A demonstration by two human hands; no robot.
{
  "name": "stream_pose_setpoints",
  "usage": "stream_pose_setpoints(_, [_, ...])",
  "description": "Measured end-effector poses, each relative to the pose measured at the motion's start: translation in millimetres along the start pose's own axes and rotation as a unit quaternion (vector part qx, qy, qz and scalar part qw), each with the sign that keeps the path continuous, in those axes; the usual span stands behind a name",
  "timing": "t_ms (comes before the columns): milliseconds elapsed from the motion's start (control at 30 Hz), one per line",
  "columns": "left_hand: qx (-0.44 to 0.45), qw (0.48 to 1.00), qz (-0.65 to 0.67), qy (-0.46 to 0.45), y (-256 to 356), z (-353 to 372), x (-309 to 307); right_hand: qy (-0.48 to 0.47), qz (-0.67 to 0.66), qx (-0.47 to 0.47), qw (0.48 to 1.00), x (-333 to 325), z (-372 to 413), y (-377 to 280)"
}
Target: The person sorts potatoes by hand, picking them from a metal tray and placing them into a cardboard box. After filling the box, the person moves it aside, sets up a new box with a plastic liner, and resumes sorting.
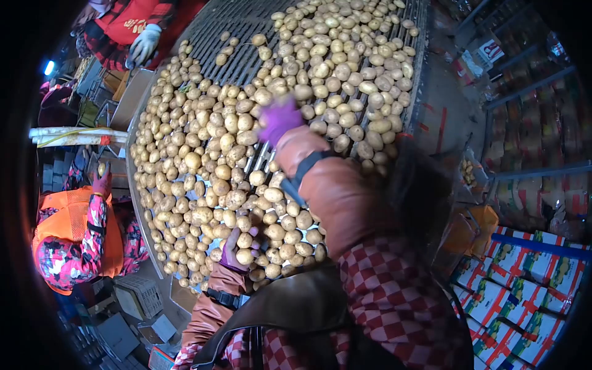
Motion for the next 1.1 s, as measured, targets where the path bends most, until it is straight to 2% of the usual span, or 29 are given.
stream_pose_setpoints(33, [-0.012,1.0,0.003,0.008,-4,-4,0,-0.074,0.064,-0.109,0.989,9,19,-27])
stream_pose_setpoints(67, [-0.024,1.0,0.005,0.016,-6,-7,1,-0.023,0.056,-0.12,0.991,34,40,-37])
stream_pose_setpoints(133, [-0.03,0.999,-0.028,0.012,-2,-9,9,0.01,0.067,-0.182,0.981,66,85,-57])
stream_pose_setpoints(167, [-0.008,0.998,-0.07,-0.004,1,-5,13,-0.016,0.052,-0.222,0.974,74,106,-56])
stream_pose_setpoints(200, [-0.008,0.998,-0.057,0.006,3,-1,13,-0.045,0.034,-0.261,0.964,80,127,-56])
stream_pose_setpoints(233, [-0.009,0.999,-0.042,0.017,3,4,13,-0.052,-0.088,-0.267,0.958,75,129,-38])
stream_pose_setpoints(300, [0.009,1.0,0.005,0.009,1,8,-1,-0.062,-0.333,-0.286,0.896,65,132,-3])
stream_pose_setpoints(367, [-0.001,0.999,0.042,0.03,-3,16,-17,0.097,-0.458,-0.23,0.853,65,90,75])
stream_pose_setpoints(433, [-0.009,0.999,0.037,0.025,-5,16,-23,0.129,-0.479,-0.046,0.867,-20,83,115])
stream_pose_setpoints(467, [-0.01,0.999,0.034,0.024,-3,18,-24,0.134,-0.315,-0.01,0.94,-29,62,136])
stream_pose_setpoints(500, [-0.006,1.0,0.006,0.027,-1,19,-17,0.136,-0.141,0.024,0.98,-33,38,155])
stream_pose_setpoints(533, [0.002,1.0,-0.015,0.022,2,19,-12,0.357,-0.144,0.293,0.875,-34,35,196])
stream_pose_setpoints(567, [0.014,0.999,-0.034,0.022,5,22,-9,0.524,-0.134,0.523,0.659,-15,35,220])
stream_pose_setpoints(600, [0.022,0.999,-0.02,0.011,4,26,-18,0.457,-0.129,0.544,0.692,-20,26,234])
stream_pose_setpoints(633, [0.033,0.999,-0.033,0.021,3,31,-32,0.297,-0.083,0.411,0.858,-24,14,245])
stream_pose_setpoints(667, [0.062,0.997,0.036,-0.006,1,43,-46,0.202,-0.043,0.274,0.939,-20,0,240])
stream_pose_setpoints(700, [0.101,0.99,0.089,-0.041,10,61,-37,0.173,-0.028,0.192,0.966,-16,-8,236])
stream_pose_setpoints(733, [0.116,0.989,0.083,0.022,9,81,-53,0.169,-0.022,0.134,0.976,-8,-15,238])
stream_pose_setpoints(767, [0.162,0.975,0.065,0.134,16,112,-51,0.173,-0.022,0.098,0.98,0,-22,244])
stream_pose_setpoints(800, [0.225,0.964,0.068,0.124,24,140,-56,0.18,-0.024,0.073,0.981,7,-29,247])
stream_pose_setpoints(833, [0.266,0.945,0.046,0.182,30,175,-61,0.185,-0.031,0.055,0.981,9,-37,243])
stream_pose_setpoints(900, [0.363,0.901,0.04,0.235,25,231,-98,0.203,-0.042,0.027,0.978,25,-53,249])
stream_pose_setpoints(967, [0.407,0.871,0.04,0.273,29,287,-129,0.226,-0.067,0.005,0.972,22,-47,238])
stream_pose_setpoints(1033, [0.37,0.831,-0.096,0.405,35,320,-160,0.245,-0.087,-0.025,0.965,19,-47,236])
stream_pose_setpoints(1067, [0.309,0.778,-0.238,0.493,29,326,-193,0.253,-0.098,-0.046,0.961,20,-49,234])
stream_pose_setpoints(1100, [0.235,0.696,-0.375,0.566,23,328,-233,0.263,-0.115,-0.07,0.955,23,-56,232])
Point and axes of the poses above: each hand's wrist, its own z-axis away from the middle knuckle, its own x-axis out of the palm, y = z × x, the point moved 4 cm from there along -z, towards the middle knuckle, and after that the axes turned 9 degrees about -y, right-handed, at the moved point
